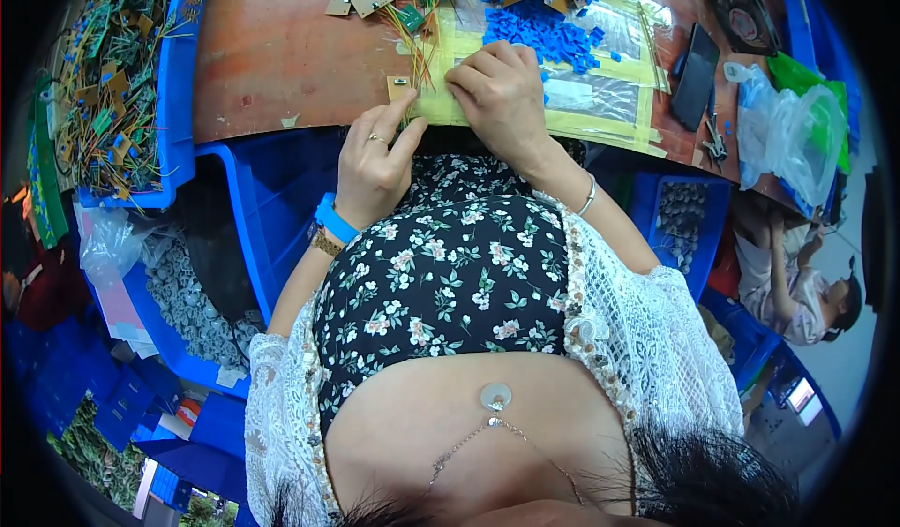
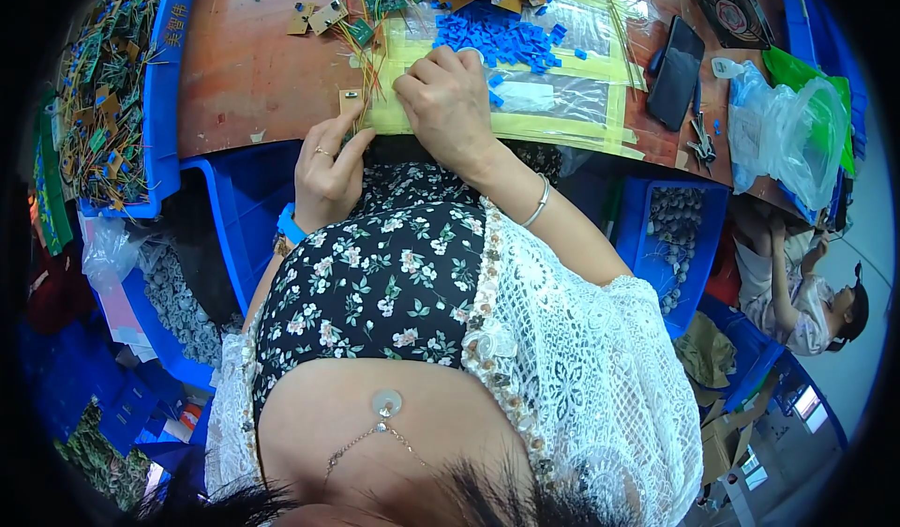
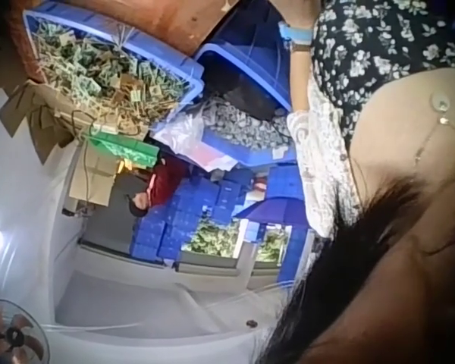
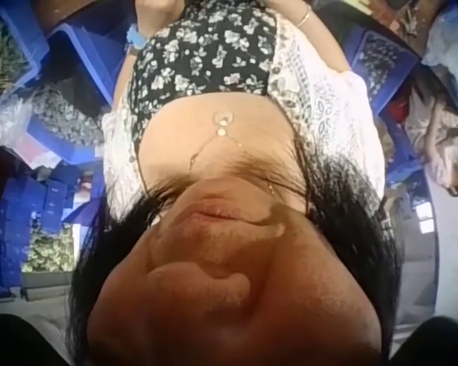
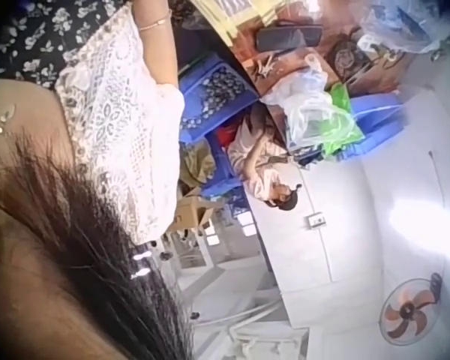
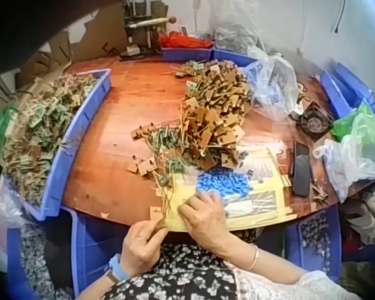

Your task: Assembling and sorting small circuit boards with attached sensors on a workbench.

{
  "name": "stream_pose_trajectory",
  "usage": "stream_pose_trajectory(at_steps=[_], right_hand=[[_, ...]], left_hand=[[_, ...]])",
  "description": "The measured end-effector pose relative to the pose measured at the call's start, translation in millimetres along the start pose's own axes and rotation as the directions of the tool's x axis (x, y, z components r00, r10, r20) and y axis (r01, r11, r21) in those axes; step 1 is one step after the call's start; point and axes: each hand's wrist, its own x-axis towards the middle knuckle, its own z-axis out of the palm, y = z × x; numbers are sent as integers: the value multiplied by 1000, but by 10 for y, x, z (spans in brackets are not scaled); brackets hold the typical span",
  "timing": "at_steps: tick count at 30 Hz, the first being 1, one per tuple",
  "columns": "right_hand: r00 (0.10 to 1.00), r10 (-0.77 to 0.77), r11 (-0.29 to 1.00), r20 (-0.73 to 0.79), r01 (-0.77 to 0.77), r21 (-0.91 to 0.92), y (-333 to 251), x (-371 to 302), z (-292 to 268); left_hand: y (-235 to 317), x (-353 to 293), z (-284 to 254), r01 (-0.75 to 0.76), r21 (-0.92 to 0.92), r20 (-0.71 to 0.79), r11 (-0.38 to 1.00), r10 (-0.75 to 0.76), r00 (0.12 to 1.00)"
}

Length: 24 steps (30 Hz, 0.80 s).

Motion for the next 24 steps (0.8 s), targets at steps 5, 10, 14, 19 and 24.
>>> stream_pose_trajectory(at_steps=[5, 10, 14, 19, 24], right_hand=[[998, 51, 986, -40, -44, 160, 62, -33, 5], [995, 94, 989, -14, -92, 117, 71, -59, -95], [999, 36, 995, -18, -34, 94, 6, 6, -85], [1000, -10, 997, 19, 8, 83, -94, 66, 20], [997, 73, 933, 17, -74, 352, -222, 172, 209]], left_hand=[[34, 40, -43, 23, 83, 62, 996, -28, 998], [-8, 6, -9, 39, 47, 48, 998, -41, 998], [-6, 25, -43, 28, 72, 80, 997, -34, 996], [7, 24, -64, 48, 73, 121, 996, -57, 991], [4, 15, -64, 43, 62, 133, 997, -51, 990]])
